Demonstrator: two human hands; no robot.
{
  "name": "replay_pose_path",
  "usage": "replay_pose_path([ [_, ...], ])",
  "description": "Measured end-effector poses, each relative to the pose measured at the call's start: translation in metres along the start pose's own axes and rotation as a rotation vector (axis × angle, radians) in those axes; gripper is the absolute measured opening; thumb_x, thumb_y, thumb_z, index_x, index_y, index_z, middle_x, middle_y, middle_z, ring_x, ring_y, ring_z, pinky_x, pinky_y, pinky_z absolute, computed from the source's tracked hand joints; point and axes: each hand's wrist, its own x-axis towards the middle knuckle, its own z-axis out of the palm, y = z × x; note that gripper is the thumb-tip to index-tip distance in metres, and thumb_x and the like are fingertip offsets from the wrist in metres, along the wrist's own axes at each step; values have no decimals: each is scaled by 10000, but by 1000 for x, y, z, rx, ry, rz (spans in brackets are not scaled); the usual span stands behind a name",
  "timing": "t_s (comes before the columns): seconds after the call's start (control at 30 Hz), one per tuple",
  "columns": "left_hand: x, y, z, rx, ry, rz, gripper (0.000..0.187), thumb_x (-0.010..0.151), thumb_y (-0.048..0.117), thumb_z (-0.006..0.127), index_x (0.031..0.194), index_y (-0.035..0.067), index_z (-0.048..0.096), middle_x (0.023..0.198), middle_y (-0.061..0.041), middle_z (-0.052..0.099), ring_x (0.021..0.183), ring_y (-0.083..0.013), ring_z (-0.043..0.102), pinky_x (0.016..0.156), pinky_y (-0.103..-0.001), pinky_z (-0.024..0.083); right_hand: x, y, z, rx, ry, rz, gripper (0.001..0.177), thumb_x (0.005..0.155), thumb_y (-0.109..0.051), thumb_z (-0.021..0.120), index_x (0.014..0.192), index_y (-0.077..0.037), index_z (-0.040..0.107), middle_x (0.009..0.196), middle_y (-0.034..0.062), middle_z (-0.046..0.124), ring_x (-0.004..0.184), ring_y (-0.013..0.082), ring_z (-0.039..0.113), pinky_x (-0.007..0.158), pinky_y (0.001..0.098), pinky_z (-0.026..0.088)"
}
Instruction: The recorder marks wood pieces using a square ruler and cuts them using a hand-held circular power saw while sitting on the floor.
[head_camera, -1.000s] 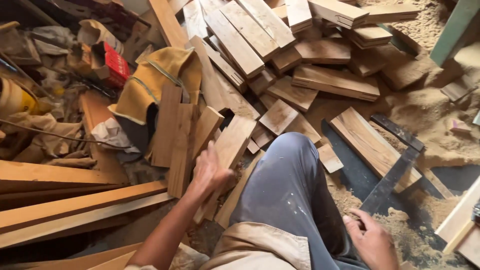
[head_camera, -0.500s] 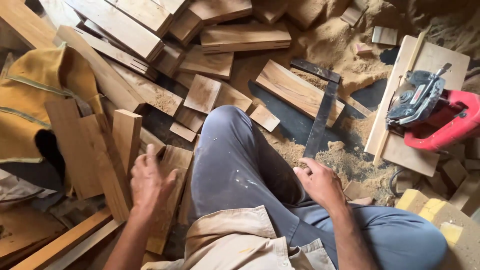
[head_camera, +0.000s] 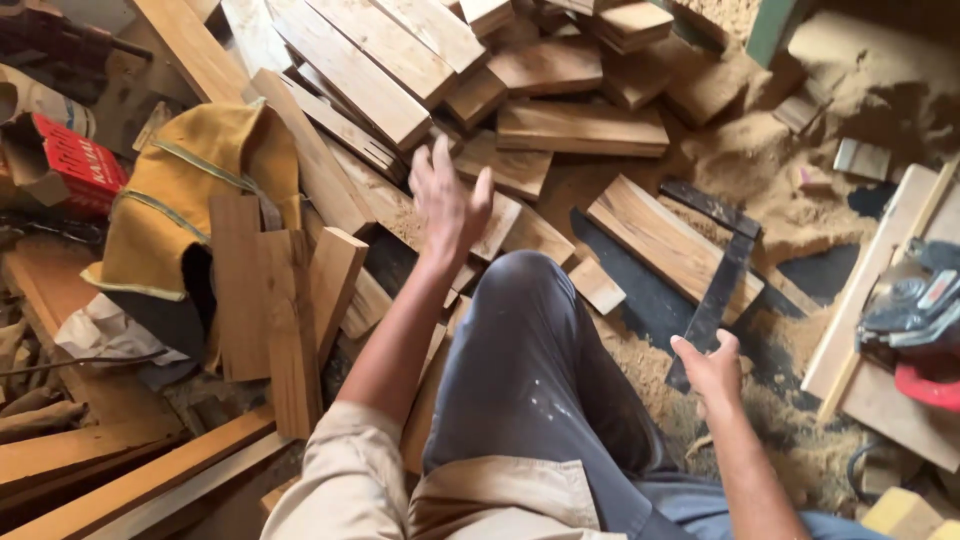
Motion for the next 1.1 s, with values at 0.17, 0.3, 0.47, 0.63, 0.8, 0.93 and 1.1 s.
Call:
replay_pose_path([
  [0.17,108,-26,22,276,32,-317,1077,824,454,842,1564,14,194,1533,-450,114,1420,-579,245,1097,-706,292,20,-3,7,889,-332,534,296,891,-120,768,1052,-7,547,832,158,648,633,255,639,498,389,557],
  [0.3,130,-53,7,421,-229,-596,1172,842,631,790,1606,103,74,1568,-428,-39,1488,-592,180,1152,-687,277,31,13,8,965,-358,607,229,892,-92,753,1037,-15,594,824,108,639,634,216,653,546,360,586],
  [0.47,131,-93,25,336,-236,-495,1262,804,605,801,1660,56,52,1588,-459,-140,1365,-526,486,1130,-456,447,29,16,13,1123,-374,642,242,858,-79,722,1002,-41,530,754,110,621,564,197,629,466,364,538],
  [0.63,112,-89,41,352,-67,-357,1185,836,607,845,1565,-23,156,1493,-499,-121,1396,-626,322,1135,-543,355,29,-1,-3,1001,-281,591,204,868,-83,753,944,-31,571,711,72,604,536,164,583,464,317,492],
  [0.8,63,-5,73,319,-53,407,639,945,281,802,1459,76,483,1578,-236,412,1477,-424,428,1194,-494,384,21,-23,-25,992,-100,511,118,814,-6,694,863,-13,586,695,56,612,539,144,586,464,293,510],
  [0.93,63,33,140,246,-469,582,770,774,333,827,1405,28,507,1423,-243,522,1349,-412,469,1099,-544,387,7,-60,-80,1016,-90,417,123,843,-17,662,906,9,560,695,44,590,536,117,566,460,280,498],
  [1.1,66,35,219,541,-596,394,804,752,464,803,1382,57,513,1386,-245,506,1300,-405,459,1055,-637,342,-29,-77,-145,1195,-202,453,170,830,-44,672,930,-71,537,654,12,557,469,97,499,399,255,423],
])
